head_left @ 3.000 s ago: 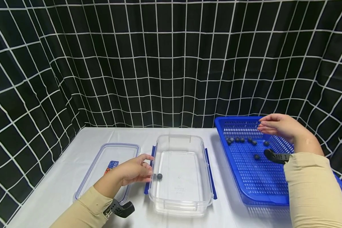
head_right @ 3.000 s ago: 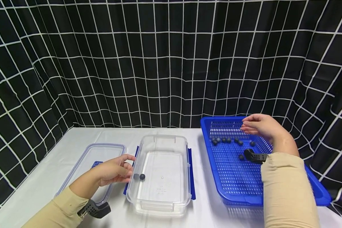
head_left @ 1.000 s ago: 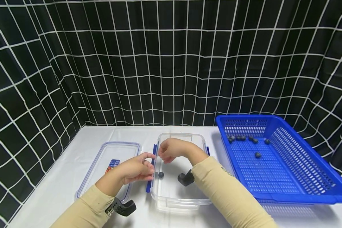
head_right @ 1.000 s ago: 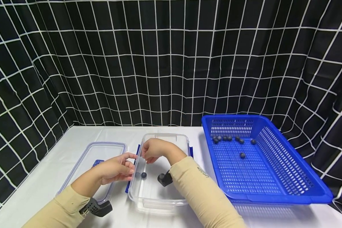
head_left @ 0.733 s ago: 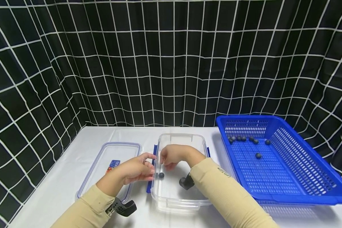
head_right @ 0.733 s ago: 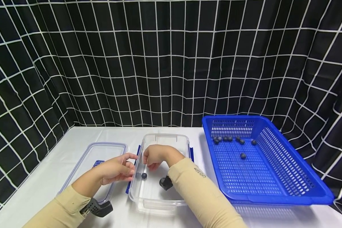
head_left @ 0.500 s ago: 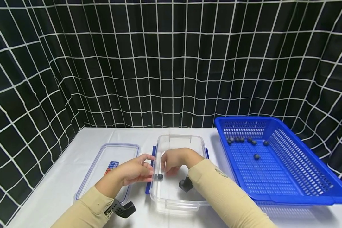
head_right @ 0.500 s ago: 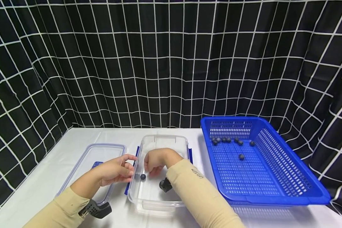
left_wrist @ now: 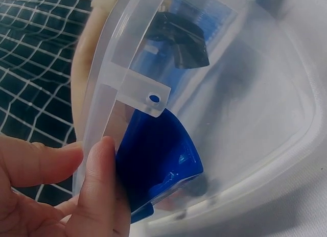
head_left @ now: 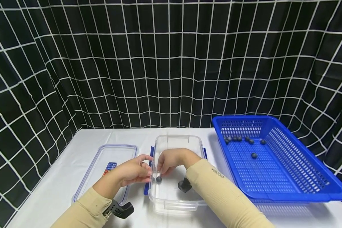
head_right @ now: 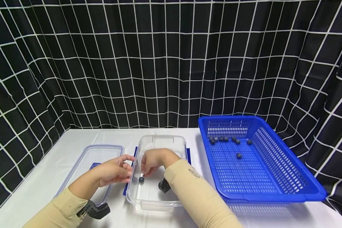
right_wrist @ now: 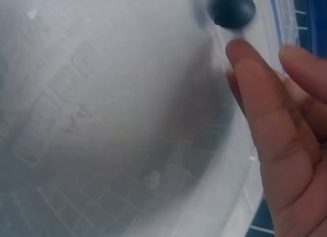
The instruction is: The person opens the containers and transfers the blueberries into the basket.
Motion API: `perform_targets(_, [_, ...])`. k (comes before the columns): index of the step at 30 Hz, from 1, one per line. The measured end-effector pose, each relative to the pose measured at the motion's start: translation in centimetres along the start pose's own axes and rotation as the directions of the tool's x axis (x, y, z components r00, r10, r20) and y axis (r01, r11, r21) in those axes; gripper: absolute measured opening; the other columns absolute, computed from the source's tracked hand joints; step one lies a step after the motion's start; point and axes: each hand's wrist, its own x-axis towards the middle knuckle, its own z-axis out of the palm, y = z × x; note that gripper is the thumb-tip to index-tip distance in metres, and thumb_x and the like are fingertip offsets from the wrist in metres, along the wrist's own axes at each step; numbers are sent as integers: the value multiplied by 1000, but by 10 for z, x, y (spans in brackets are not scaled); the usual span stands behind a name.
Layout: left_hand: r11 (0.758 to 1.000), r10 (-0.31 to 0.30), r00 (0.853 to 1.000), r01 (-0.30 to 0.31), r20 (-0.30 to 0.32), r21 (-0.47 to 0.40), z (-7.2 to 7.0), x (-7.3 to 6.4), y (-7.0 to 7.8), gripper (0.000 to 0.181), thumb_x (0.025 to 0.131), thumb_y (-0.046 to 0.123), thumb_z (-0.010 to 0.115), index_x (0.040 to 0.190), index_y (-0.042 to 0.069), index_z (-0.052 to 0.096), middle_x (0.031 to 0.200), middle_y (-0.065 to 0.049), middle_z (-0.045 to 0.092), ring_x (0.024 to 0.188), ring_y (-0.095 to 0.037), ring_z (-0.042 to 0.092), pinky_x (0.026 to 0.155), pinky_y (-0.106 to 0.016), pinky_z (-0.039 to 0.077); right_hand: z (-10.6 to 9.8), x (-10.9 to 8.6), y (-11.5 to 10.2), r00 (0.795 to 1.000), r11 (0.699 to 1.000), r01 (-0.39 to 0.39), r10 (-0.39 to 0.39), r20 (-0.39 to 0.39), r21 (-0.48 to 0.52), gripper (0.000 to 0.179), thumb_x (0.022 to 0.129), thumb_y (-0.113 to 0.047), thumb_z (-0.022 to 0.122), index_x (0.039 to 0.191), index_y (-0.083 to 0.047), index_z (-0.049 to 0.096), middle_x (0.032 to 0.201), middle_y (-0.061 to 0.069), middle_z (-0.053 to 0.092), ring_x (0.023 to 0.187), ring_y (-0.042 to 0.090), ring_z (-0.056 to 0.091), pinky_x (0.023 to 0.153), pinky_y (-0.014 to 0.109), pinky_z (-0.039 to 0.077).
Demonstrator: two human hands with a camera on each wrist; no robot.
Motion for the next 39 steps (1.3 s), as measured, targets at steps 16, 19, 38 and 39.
perform_targets(16, [1000, 5, 1000, -5, -1, 5, 1, -3, 1, 55, 83, -8, 53, 131, 2, 29, 87, -9, 52, 73, -16, 58, 73, -27, 56, 6, -7, -4, 884, 960, -278, 245, 398, 26, 16, 82, 6, 56, 94, -3, 61, 87, 23, 67, 71, 24, 68, 67, 32, 58])
perform_targets(19, [1000, 10, 1000, -10, -1, 8, 1, -3, 2, 56, 83, -8, 53, 132, 1, 28, 87, -9, 52, 73, -15, 57, 73, -28, 56, 8, -7, -6, 862, 955, -289, 232, 450, 62, 20, 83, 9, 53, 97, -2, 59, 90, 23, 67, 75, 22, 67, 69, 30, 57])
perform_targets(38, [1000, 17, 1000, -17, -6, 0, 1, -3, 3, 57, 82, -11, 50, 133, -1, 27, 87, -9, 51, 75, -17, 59, 71, -27, 56, 4, -2, -3, 936, 969, -146, 70, 344, 201, 16, 82, 12, 53, 97, 8, 58, 88, 13, 66, 82, 20, 64, 80, 31, 55])
perform_targets(39, [1000, 17, 1000, -17, -7, 1, 1, -3, 2, 57, 82, -12, 50, 133, -1, 27, 87, -10, 51, 75, -17, 59, 71, -27, 56, 4, -2, -3, 950, 969, -133, 65, 305, 206, 15, 82, 12, 53, 95, 8, 58, 86, 13, 65, 81, 20, 64, 79, 32, 55])
